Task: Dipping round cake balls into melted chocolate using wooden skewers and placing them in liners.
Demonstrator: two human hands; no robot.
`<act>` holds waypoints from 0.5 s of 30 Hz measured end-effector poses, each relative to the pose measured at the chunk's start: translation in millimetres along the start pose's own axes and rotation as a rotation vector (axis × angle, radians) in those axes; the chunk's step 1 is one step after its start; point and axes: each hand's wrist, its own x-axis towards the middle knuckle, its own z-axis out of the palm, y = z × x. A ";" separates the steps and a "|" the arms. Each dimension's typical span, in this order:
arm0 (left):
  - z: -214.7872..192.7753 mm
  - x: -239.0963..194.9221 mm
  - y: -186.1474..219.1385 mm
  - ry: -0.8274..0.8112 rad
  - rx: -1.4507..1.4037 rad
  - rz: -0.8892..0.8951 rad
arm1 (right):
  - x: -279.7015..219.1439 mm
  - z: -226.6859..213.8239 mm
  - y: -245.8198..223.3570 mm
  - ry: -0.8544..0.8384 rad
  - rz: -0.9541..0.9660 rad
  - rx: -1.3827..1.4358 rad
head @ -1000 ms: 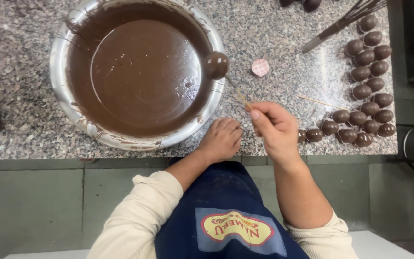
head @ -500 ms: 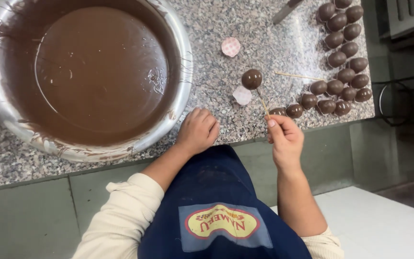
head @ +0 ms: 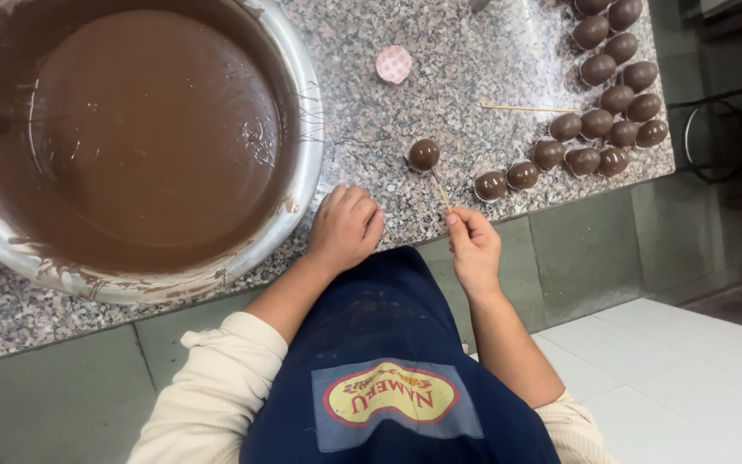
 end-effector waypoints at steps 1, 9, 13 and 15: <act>0.3 0.0 -0.6 -0.003 -0.001 0.001 | -0.4 0.7 1.4 0.003 0.002 0.001; 0.8 0.9 -0.9 -0.002 -0.001 0.009 | 0.7 5.7 9.5 0.012 -0.029 -0.035; 1.4 0.7 -1.9 -0.011 -0.006 0.010 | 2.3 7.3 15.0 0.017 -0.029 -0.041; 1.4 0.5 -1.8 0.005 -0.012 0.026 | 2.7 7.8 17.2 0.012 -0.065 -0.057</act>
